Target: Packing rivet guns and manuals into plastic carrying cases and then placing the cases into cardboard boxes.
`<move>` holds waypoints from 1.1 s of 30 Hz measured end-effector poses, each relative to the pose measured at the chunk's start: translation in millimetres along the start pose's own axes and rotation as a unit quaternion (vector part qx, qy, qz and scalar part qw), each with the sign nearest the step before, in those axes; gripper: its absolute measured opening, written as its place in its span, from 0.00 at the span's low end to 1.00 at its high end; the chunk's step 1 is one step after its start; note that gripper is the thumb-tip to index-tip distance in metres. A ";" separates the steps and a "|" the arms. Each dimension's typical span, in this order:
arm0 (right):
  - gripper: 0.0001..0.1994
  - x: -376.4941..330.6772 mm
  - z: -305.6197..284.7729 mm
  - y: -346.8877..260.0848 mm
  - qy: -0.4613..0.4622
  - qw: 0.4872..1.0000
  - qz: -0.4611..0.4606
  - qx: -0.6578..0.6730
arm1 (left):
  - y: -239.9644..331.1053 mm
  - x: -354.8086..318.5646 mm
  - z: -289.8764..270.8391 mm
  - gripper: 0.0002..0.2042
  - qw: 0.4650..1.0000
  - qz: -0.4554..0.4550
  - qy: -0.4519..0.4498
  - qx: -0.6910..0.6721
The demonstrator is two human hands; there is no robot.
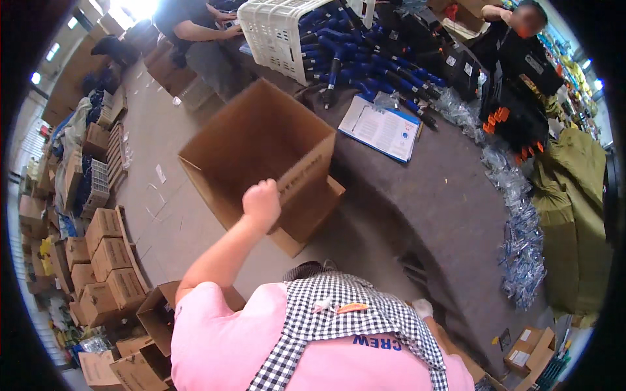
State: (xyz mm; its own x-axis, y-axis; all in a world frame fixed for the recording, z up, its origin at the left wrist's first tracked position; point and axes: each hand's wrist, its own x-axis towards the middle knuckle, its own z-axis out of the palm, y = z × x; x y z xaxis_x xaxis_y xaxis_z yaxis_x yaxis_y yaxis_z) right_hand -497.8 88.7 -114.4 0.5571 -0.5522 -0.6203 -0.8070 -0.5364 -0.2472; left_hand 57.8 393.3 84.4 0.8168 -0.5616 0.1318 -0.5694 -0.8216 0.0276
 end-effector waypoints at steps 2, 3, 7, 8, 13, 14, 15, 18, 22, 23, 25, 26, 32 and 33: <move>0.14 21.4 -18.1 -32.1 0.073 0.994 0.023 0.072 | 9.9 -18.3 26.8 0.09 0.997 0.009 -0.056 -0.047; 0.14 32.9 -37.0 -56.8 0.102 0.987 0.035 0.123 | 18.2 -25.1 25.4 0.08 0.998 0.013 -0.027 -0.064; 0.14 58.5 -104.1 -102.8 0.212 0.957 -0.008 0.196 | 29.6 -21.2 5.0 0.05 0.994 0.008 0.008 -0.109; 0.13 59.8 -120.8 -114.2 0.217 0.958 -0.021 0.189 | 31.5 -18.6 -3.2 0.06 0.993 0.026 0.018 -0.115; 0.11 104.4 -172.7 -131.4 0.241 0.961 -0.078 0.108 | 45.3 -12.4 17.1 0.07 0.992 0.040 0.029 -0.117; 0.12 116.8 -180.1 -133.3 0.250 0.960 -0.086 0.095 | 47.8 -12.7 20.5 0.07 0.993 0.051 0.018 -0.104; 0.12 129.3 -189.7 -133.9 0.260 0.958 -0.093 0.081 | 50.5 -12.5 22.5 0.07 0.994 0.029 -0.011 -0.103; 0.12 163.7 -215.6 -131.8 0.255 0.962 -0.094 0.033 | 67.6 30.6 -21.9 0.10 0.964 -0.056 -0.261 -0.003; 0.11 199.0 -231.4 -122.0 0.279 0.955 -0.096 -0.030 | 120.8 126.6 -84.8 0.17 0.963 0.102 -0.245 -0.057; 0.11 206.0 -228.2 -118.8 0.254 0.963 -0.060 -0.059 | 136.7 156.6 -82.8 0.17 0.961 0.148 -0.210 -0.105; 0.12 215.0 -221.2 -120.1 0.282 0.956 -0.053 -0.070 | 174.7 219.7 -65.8 0.17 0.951 0.220 -0.175 -0.128; 0.13 222.9 -216.5 -116.2 0.296 0.951 -0.077 -0.052 | 194.6 249.8 -52.4 0.17 0.947 0.248 -0.176 -0.103; 0.13 220.2 -220.4 -104.2 0.270 0.961 -0.062 -0.020 | 380.1 395.6 33.5 0.19 0.864 0.438 -0.164 -0.184; 0.12 220.0 -222.2 -102.0 0.264 0.962 -0.063 -0.019 | 414.3 415.9 37.1 0.20 0.872 0.416 -0.173 -0.192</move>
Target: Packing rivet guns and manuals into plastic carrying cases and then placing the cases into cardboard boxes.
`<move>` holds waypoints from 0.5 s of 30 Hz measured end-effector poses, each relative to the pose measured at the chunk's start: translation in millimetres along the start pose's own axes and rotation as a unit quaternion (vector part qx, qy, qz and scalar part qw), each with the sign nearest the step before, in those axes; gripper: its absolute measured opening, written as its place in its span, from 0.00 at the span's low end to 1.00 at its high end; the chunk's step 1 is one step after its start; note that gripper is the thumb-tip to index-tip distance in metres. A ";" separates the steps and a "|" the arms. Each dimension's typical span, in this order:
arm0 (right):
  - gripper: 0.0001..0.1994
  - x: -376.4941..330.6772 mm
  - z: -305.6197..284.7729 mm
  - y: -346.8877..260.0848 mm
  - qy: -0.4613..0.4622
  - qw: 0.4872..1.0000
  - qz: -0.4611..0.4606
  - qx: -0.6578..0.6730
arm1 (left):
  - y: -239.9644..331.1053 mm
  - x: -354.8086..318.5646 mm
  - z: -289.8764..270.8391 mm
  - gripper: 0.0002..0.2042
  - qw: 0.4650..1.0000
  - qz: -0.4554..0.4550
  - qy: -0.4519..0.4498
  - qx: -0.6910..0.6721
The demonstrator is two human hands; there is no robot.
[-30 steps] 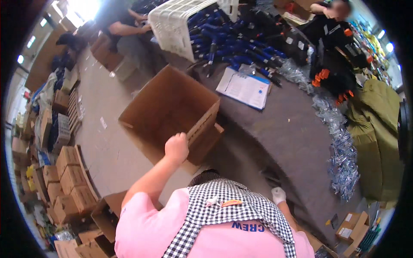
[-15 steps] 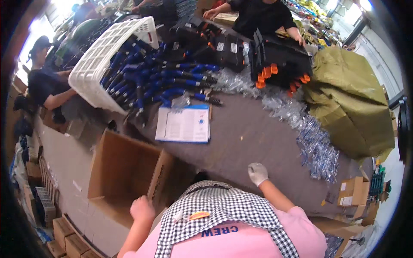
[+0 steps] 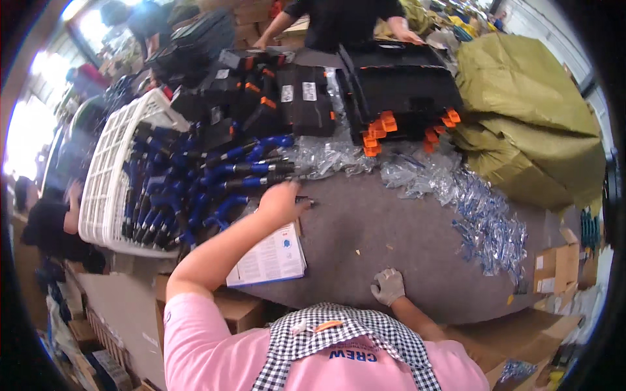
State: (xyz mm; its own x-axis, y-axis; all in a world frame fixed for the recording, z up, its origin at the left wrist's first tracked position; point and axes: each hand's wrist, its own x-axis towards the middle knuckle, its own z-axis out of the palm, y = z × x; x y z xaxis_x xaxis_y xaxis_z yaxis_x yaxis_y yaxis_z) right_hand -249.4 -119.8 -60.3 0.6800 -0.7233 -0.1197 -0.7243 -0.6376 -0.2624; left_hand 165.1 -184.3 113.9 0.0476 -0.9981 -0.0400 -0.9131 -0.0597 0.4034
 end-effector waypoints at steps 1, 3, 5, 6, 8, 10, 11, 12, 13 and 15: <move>0.12 -2.9 0.5 3.6 0.003 1.000 0.023 0.001 | 21.8 31.4 -7.2 0.21 0.999 -0.036 0.010 -0.017; 0.11 0.0 1.5 2.2 0.006 1.000 -0.004 0.025 | 43.9 73.9 -11.8 0.31 0.984 -0.021 0.103 -0.142; 0.11 2.3 3.3 2.1 0.003 1.000 0.010 0.029 | 81.0 108.2 -13.1 0.35 0.936 0.162 0.310 -0.033; 0.11 5.0 3.3 0.5 -0.002 0.999 0.004 0.035 | 102.0 122.3 -15.6 0.36 0.929 0.217 0.299 -0.027; 0.12 5.7 -8.8 -2.6 0.002 1.000 0.007 0.021 | 153.6 147.5 -20.4 0.37 0.900 0.311 0.304 -0.015; 0.12 5.9 -7.8 0.2 -0.006 1.000 -0.002 0.029 | 187.2 181.8 -7.3 0.37 0.927 0.262 0.267 -0.037; 0.12 1.7 -0.1 5.8 0.027 0.999 -0.007 0.031 | 199.8 201.6 -0.2 0.37 0.931 0.227 0.282 -0.051; 0.12 5.0 0.3 4.8 0.030 0.999 -0.007 0.031 | 195.1 224.2 4.5 0.36 0.929 0.189 0.309 -0.069; 0.12 4.4 1.2 2.9 0.020 0.999 -0.002 0.035 | 185.1 244.0 4.9 0.33 0.908 0.164 0.366 -0.123; 0.13 0.8 2.0 5.1 0.001 0.999 0.027 0.047 | 165.6 269.1 8.4 0.29 0.870 0.015 0.469 -0.151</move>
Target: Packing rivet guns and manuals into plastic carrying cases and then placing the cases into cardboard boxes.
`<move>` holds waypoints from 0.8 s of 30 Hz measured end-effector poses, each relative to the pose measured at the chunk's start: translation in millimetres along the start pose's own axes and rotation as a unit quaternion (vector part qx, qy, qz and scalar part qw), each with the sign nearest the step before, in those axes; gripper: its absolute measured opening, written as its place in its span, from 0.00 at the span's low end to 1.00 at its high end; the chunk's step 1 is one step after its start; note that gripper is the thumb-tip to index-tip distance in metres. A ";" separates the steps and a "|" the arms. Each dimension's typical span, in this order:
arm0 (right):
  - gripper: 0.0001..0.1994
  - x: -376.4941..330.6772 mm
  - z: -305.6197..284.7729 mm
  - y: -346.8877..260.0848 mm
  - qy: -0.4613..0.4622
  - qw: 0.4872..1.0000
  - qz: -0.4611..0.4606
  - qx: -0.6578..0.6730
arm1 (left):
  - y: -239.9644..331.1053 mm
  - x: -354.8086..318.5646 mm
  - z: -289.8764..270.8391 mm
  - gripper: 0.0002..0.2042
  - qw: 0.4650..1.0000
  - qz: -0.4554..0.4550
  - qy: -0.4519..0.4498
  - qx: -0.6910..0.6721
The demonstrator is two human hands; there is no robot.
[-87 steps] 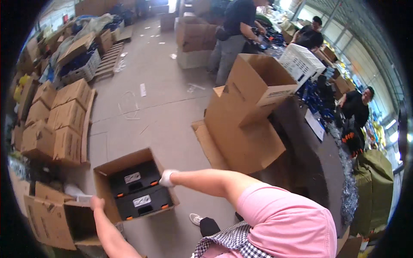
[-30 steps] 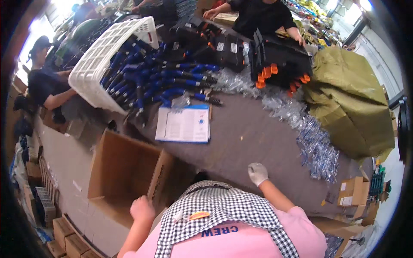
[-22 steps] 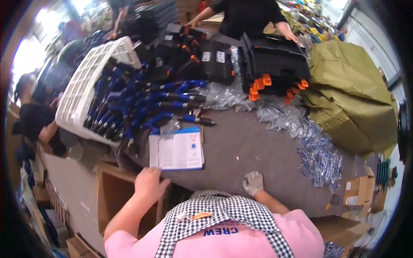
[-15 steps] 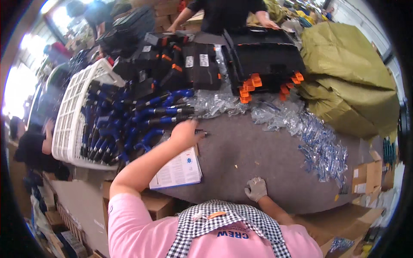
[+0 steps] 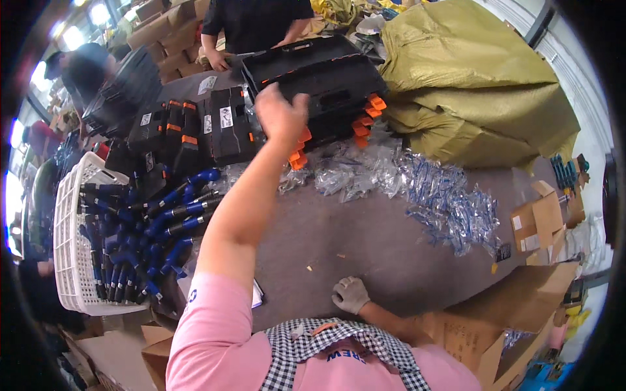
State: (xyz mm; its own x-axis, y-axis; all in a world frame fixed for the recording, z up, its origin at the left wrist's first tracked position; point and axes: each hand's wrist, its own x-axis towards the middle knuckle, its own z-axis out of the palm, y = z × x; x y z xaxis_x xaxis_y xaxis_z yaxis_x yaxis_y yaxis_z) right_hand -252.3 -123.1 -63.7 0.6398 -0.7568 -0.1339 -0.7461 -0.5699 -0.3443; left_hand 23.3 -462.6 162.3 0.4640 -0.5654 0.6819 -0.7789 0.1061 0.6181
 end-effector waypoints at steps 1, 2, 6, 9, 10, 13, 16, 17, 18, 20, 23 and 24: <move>0.12 6.2 -2.8 -9.3 0.034 0.998 0.024 0.055 | -35.3 4.8 2.6 0.32 0.996 -0.052 0.061 0.033; 0.12 6.3 -7.9 -6.8 0.067 0.990 0.064 0.104 | -43.2 -0.3 1.9 0.36 0.983 -0.185 0.002 -0.012; 0.17 130.3 -80.8 -65.0 0.085 0.887 0.041 0.451 | -237.0 84.6 -93.4 0.37 0.930 -0.322 0.049 -0.172; 0.24 214.9 -93.7 73.5 0.217 0.788 0.163 0.552 | -161.4 16.2 22.1 0.40 0.751 -0.518 -0.056 -0.407; 0.29 255.9 -115.3 88.9 0.186 0.733 0.142 0.639 | -171.5 28.8 25.7 0.41 0.752 -0.537 -0.065 -0.377; 0.35 344.8 -151.8 72.5 0.209 0.538 0.229 0.784 | -220.4 83.3 15.5 0.47 0.804 -0.449 -0.142 -0.364; 0.37 385.1 -155.4 110.4 0.233 0.633 0.301 0.674 | -233.3 126.3 54.7 0.43 0.811 -0.413 -0.207 -0.360; 0.36 389.0 -148.4 99.6 0.256 0.656 0.329 0.629 | -249.0 131.4 61.3 0.39 0.816 -0.401 -0.230 -0.348; 0.35 389.7 -142.8 85.6 0.289 0.660 0.302 0.624 | -261.8 131.7 72.3 0.38 0.810 -0.425 -0.232 -0.330; 0.27 395.3 -126.4 104.5 0.350 0.562 0.298 0.688 | -261.6 152.5 123.7 0.37 0.801 -0.417 -0.231 -0.363; 0.17 426.4 -124.4 36.8 0.364 0.473 0.206 0.775 | -337.7 205.1 112.2 0.37 0.738 -0.425 -0.318 -0.417; 0.14 415.4 -139.1 36.7 0.326 0.411 0.206 0.826 | -327.9 184.3 141.5 0.33 0.668 -0.430 -0.379 -0.474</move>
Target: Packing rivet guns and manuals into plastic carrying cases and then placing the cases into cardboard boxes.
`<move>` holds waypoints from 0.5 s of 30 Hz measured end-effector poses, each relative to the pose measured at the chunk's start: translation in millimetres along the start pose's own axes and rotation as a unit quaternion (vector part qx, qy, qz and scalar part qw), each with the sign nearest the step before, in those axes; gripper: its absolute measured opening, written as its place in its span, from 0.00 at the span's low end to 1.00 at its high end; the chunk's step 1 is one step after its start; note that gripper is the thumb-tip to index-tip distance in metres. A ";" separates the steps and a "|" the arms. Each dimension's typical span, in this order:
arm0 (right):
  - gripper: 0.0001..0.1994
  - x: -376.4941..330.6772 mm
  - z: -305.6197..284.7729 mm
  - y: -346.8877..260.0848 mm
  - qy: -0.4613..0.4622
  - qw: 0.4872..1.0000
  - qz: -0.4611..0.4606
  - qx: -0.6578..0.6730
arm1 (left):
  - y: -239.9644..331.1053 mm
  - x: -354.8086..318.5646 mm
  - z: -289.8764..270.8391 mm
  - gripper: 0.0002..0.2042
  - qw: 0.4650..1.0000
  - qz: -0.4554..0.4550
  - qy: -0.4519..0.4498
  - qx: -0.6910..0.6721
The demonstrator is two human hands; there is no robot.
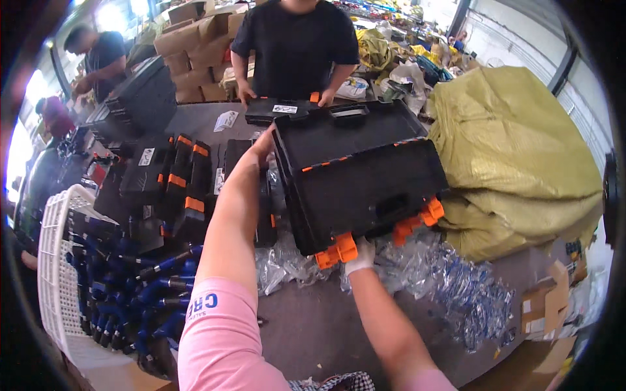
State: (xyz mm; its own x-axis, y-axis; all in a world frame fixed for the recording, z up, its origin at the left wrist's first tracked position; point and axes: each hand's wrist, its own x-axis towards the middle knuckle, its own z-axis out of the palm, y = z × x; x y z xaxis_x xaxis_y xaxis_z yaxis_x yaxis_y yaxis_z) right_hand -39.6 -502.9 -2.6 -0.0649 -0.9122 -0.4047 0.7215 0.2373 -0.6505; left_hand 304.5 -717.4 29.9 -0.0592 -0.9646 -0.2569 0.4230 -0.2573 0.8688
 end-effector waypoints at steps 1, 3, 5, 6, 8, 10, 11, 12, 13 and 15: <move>0.15 24.2 -21.2 8.6 0.015 0.999 -0.005 -0.033 | -23.9 12.6 18.7 0.31 0.999 0.017 -0.031 0.029; 0.20 37.6 -32.3 -2.3 -0.076 0.994 0.008 0.076 | -28.8 20.8 41.5 0.21 0.988 -0.020 -0.150 -0.038; 0.21 41.7 -21.2 -21.9 -0.101 0.987 0.025 0.127 | -25.8 26.3 57.2 0.21 0.968 -0.083 -0.220 -0.089; 0.22 41.0 -15.1 -35.2 -0.124 0.974 0.039 0.185 | -26.4 29.5 72.9 0.21 0.963 -0.092 -0.243 -0.074; 0.21 25.5 14.8 -31.1 -0.071 0.977 0.092 0.180 | -12.4 37.7 39.1 0.21 0.964 -0.150 -0.214 -0.053; 0.21 24.4 8.7 -36.4 -0.093 0.982 0.090 0.137 | -18.2 40.8 41.4 0.26 0.972 -0.117 -0.205 -0.009; 0.21 15.3 -0.2 -31.5 -0.116 0.982 0.094 0.118 | -18.1 39.6 30.8 0.33 0.985 -0.099 -0.141 0.027; 0.21 10.3 -5.0 -24.3 -0.139 0.980 0.097 0.102 | -15.0 33.7 10.8 0.34 0.979 -0.176 -0.099 -0.025; 0.21 6.6 -6.9 -15.7 -0.165 0.977 0.101 0.086 | -15.5 15.6 -14.2 0.35 0.988 -0.118 -0.064 0.079; 0.21 11.5 -68.0 -49.0 -0.119 0.992 0.033 0.032 | -47.7 -3.4 83.9 0.34 0.973 -0.148 -0.168 0.046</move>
State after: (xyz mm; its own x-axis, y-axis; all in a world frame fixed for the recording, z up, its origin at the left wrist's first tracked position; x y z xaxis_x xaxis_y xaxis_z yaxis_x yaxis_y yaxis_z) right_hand -122.6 -502.3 -19.1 0.1428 -0.9505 -0.2758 0.7619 0.2835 -0.5823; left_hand 208.7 -706.6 24.8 -0.4660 -0.8074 -0.3619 0.2609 -0.5163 0.8157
